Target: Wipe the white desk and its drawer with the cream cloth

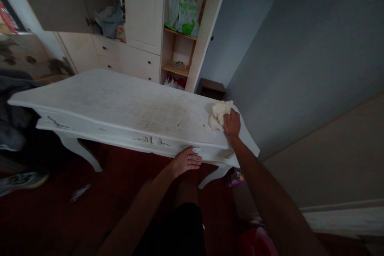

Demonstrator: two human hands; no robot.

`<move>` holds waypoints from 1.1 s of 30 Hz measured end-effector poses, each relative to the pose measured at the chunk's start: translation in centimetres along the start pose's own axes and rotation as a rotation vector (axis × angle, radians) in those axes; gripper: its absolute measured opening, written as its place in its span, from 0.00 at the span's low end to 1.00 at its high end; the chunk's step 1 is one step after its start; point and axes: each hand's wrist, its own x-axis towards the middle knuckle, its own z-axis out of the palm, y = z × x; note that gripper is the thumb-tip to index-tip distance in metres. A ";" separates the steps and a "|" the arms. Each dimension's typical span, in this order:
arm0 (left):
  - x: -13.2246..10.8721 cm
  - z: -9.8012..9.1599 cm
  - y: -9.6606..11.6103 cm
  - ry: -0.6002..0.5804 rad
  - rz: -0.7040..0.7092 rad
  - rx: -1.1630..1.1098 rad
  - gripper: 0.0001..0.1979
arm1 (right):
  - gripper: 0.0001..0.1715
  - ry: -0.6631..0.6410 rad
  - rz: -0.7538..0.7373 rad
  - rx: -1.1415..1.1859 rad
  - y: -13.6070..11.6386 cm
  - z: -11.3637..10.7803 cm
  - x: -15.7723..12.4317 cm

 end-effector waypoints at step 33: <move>-4.5 1.6 -5.2 0.102 -0.020 -0.103 0.11 | 0.26 -0.010 -0.062 0.083 0.7 0.5 0.5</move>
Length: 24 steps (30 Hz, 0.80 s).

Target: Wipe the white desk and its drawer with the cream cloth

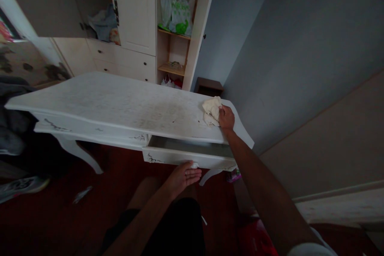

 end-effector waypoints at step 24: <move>-6.5 -3.5 -9.5 0.104 -0.015 0.043 0.30 | 0.26 0.018 0.038 0.010 -0.1 0.1 -0.1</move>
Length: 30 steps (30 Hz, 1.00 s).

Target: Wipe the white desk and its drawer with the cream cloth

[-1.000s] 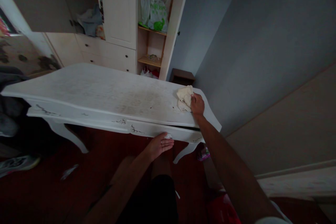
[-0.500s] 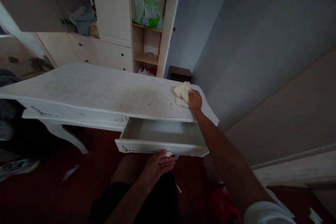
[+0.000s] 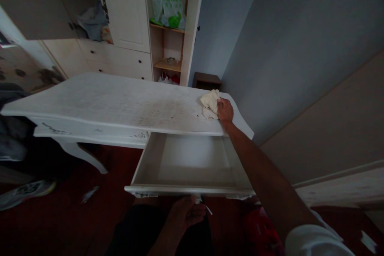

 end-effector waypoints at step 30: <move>-1.6 -0.6 -5.0 0.077 -0.059 0.037 0.28 | 0.27 0.017 -0.020 -0.055 -0.5 -0.3 -0.3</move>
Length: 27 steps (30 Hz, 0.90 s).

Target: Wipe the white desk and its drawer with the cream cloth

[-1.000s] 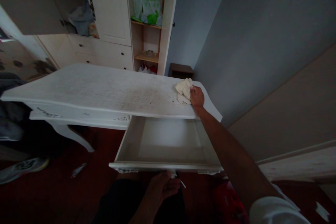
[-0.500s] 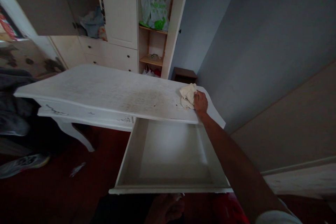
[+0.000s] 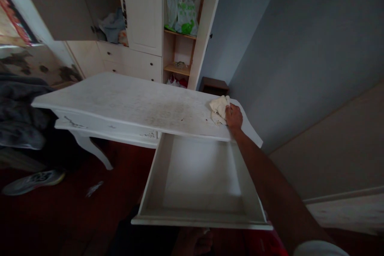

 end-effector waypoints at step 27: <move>0.0 0.4 -0.6 -0.032 0.093 -0.045 0.28 | 0.57 -0.283 0.004 -0.246 -1.9 -1.8 -1.7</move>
